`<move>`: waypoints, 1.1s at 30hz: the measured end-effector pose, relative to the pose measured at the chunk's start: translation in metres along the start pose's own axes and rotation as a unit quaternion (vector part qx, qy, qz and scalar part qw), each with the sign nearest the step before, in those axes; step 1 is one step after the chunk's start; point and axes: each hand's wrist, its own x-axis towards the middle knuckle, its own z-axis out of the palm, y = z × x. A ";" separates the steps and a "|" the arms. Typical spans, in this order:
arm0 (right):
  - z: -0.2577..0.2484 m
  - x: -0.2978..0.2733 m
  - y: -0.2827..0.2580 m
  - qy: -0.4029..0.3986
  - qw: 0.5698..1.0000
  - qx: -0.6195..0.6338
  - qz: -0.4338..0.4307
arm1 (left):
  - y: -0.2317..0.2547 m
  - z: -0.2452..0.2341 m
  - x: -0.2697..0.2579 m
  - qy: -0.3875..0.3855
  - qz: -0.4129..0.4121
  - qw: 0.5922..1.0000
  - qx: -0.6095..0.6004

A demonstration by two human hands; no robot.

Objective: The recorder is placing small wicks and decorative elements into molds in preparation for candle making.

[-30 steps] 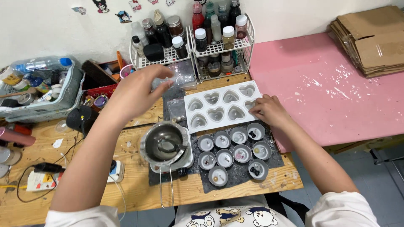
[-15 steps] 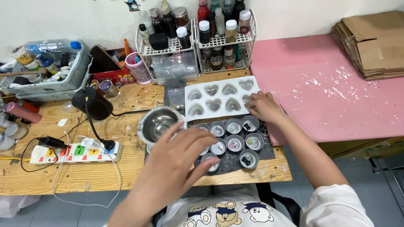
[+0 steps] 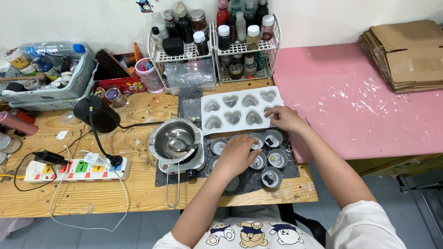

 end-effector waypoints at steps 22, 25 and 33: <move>-0.017 -0.012 -0.002 -0.006 0.992 -0.104 -0.077 | -0.067 0.101 0.093 0.048 -0.003 0.983 0.176; -0.021 -0.017 0.002 0.002 0.987 -0.117 -0.107 | -0.067 0.100 0.094 0.050 -0.005 0.984 0.173; -0.036 -0.033 0.002 0.014 0.991 -0.079 -0.106 | -0.069 0.103 0.102 0.049 0.023 0.983 0.173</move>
